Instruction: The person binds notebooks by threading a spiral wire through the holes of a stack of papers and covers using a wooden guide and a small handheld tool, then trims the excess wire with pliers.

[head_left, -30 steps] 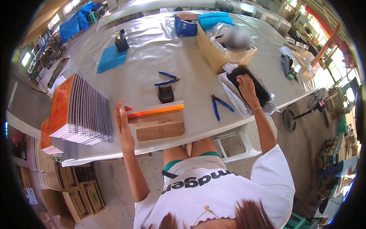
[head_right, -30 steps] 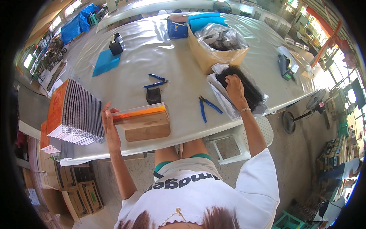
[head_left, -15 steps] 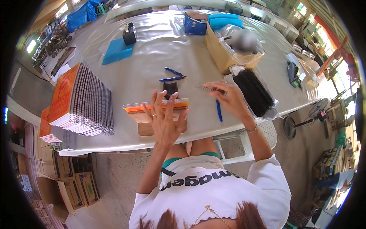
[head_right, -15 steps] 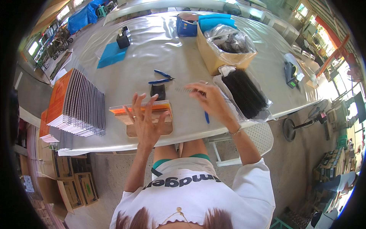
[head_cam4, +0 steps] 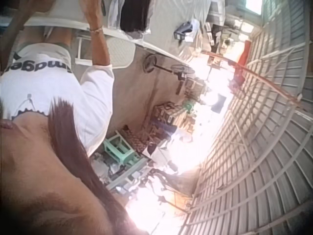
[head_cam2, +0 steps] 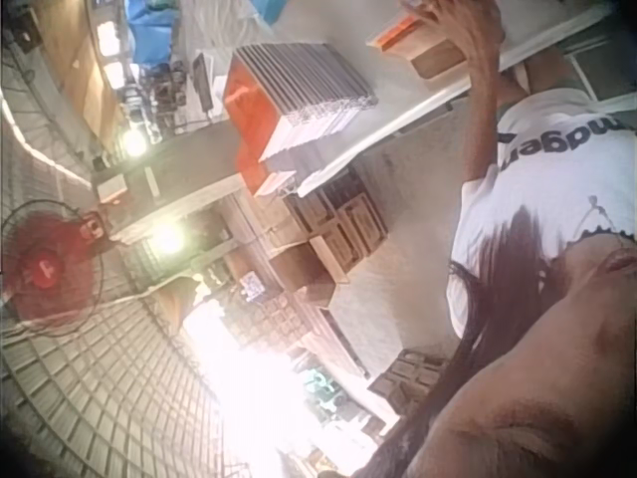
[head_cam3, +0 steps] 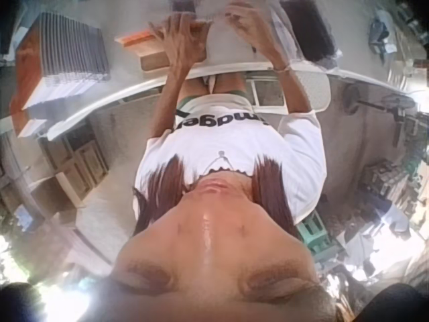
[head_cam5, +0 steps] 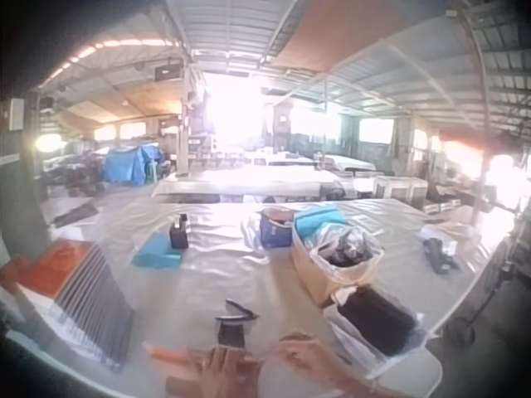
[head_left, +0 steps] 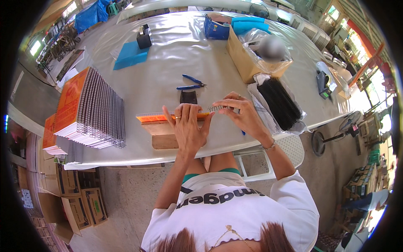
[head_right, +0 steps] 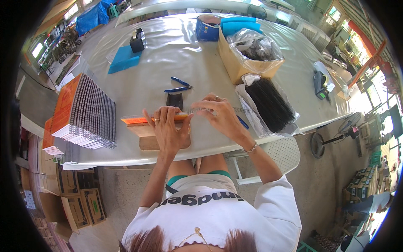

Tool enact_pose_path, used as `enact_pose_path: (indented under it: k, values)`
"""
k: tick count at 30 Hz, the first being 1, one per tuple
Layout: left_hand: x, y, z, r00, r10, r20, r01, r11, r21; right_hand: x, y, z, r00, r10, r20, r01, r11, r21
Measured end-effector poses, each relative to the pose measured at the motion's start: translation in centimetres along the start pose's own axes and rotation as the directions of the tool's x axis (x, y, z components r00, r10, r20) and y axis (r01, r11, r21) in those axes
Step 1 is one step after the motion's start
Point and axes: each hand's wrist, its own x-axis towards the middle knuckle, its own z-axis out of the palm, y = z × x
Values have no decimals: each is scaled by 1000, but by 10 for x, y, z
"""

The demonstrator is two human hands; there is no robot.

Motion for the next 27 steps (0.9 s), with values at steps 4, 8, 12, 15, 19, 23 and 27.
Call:
enact_pose_path:
  k: [4, 8, 12, 15, 19, 23, 27]
  values:
    - [4, 0, -4, 1000, 12, 11, -12, 1000, 8, -2, 5, 5, 1000, 1, 27, -4, 996, 89]
    - [6, 2, -7, 999, 22, 27, -23, 1000, 15, -3, 9, 13, 1000, -21, -15, 24, 976, 216]
    - [5, 1, -8, 998, 41, 41, -42, 999, 32, -2, 9, 13, 997, 27, 73, -37, 990, 138]
    - [5, -1, -9, 997, 54, 56, -56, 998, 40, -2, 3, 13, 995, -92, 34, 95, 990, -103]
    - [6, -1, -11, 995, 56, 81, -60, 997, 49, -3, -7, 16, 995, 97, 26, -100, 986, 132]
    - [7, 0, -15, 992, 53, 116, -56, 998, 24, -2, -9, 19, 998, -70, 4, 70, 988, -138]
    - [10, -3, -18, 983, 120, 140, -118, 993, -25, -5, -7, 22, 995, -96, -20, 92, 985, -148]
